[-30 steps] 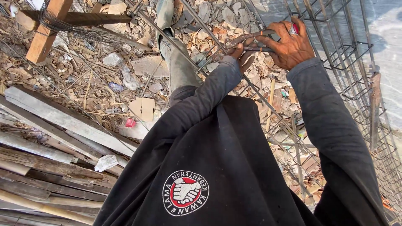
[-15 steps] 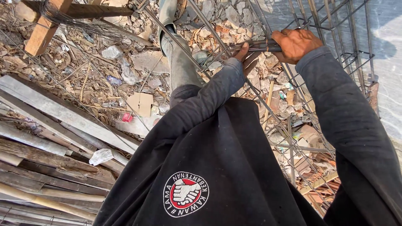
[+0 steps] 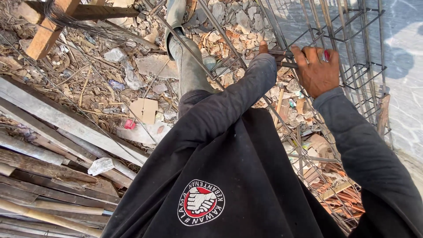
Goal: The person ties metal rebars together using wire and a pair of pliers, working on a rebar structure at a construction site.
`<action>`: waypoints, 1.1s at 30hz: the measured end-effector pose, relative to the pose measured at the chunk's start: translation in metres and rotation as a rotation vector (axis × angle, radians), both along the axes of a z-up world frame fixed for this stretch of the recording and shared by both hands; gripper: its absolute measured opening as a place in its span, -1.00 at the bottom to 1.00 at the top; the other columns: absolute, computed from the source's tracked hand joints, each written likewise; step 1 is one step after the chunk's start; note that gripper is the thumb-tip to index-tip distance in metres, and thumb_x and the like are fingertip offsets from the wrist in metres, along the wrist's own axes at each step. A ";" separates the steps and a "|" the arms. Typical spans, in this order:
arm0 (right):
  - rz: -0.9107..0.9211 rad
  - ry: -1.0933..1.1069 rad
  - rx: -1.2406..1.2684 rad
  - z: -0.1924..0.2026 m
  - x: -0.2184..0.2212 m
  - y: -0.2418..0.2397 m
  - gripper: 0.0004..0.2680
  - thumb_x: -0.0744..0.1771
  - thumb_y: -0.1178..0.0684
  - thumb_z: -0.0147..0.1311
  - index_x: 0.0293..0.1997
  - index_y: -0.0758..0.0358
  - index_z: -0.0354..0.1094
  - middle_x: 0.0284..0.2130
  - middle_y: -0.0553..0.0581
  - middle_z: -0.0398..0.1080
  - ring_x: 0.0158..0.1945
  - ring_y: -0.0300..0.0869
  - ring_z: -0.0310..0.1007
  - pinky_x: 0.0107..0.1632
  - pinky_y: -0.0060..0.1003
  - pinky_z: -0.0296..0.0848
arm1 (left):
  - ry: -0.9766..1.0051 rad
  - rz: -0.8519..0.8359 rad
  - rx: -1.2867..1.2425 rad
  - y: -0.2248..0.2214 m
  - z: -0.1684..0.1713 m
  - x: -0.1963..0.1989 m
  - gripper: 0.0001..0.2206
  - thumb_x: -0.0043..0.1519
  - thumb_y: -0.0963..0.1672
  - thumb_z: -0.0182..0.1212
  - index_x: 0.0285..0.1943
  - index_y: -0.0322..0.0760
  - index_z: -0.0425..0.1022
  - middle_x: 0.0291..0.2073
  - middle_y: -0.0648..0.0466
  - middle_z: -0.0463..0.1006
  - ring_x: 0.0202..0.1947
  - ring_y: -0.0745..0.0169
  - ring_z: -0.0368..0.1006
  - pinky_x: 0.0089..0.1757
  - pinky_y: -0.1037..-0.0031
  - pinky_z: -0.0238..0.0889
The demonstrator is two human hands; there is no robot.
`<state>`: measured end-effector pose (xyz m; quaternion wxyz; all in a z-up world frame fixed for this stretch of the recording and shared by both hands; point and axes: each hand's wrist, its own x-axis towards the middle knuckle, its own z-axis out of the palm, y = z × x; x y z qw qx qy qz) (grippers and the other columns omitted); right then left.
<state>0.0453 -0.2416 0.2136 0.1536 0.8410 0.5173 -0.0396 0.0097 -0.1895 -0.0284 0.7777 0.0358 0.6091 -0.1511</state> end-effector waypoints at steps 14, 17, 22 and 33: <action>-1.594 1.351 2.150 -0.078 -0.160 -0.035 -0.69 0.38 -0.05 -0.15 0.16 0.32 0.36 0.04 0.18 0.50 0.11 -0.06 0.52 0.18 -0.14 0.49 | -1.119 -1.325 1.519 0.030 0.200 -0.112 -0.23 -0.09 0.02 0.49 0.37 -0.02 0.28 0.32 -0.15 0.28 0.30 -0.24 0.11 0.18 -0.10 0.04; -1.248 0.537 1.470 -0.070 -0.186 -0.035 -0.83 0.50 0.09 -0.03 0.16 0.40 0.32 -0.08 0.19 0.43 -0.03 -0.18 0.42 -0.01 -0.20 0.45 | -1.344 -1.334 1.457 0.052 0.221 -0.126 -0.17 -0.04 -0.04 0.44 0.49 -0.11 0.17 0.29 -0.20 0.36 0.23 -0.27 0.27 0.11 -0.01 0.20; -1.284 0.161 1.855 -0.039 -0.155 -0.042 -0.88 0.49 0.11 0.05 0.05 0.37 0.31 -0.35 0.09 0.46 -0.42 -0.27 0.46 -0.33 -0.38 0.47 | -1.324 -1.124 1.260 0.132 0.192 -0.150 -0.57 0.32 -0.09 0.32 0.35 -0.25 0.37 0.08 -0.17 0.56 0.06 -0.08 0.53 0.06 0.21 0.42; -1.157 -0.183 1.448 -0.097 -0.104 -0.033 -0.80 0.43 0.22 0.14 0.20 0.35 0.31 -0.02 0.21 0.24 -0.07 -0.19 0.41 -0.22 -0.30 0.54 | -0.754 -1.185 1.180 0.245 0.143 -0.201 -0.70 0.30 -0.12 0.23 0.19 -0.30 0.49 -0.07 -0.04 0.64 -0.13 0.19 0.57 -0.13 0.39 0.50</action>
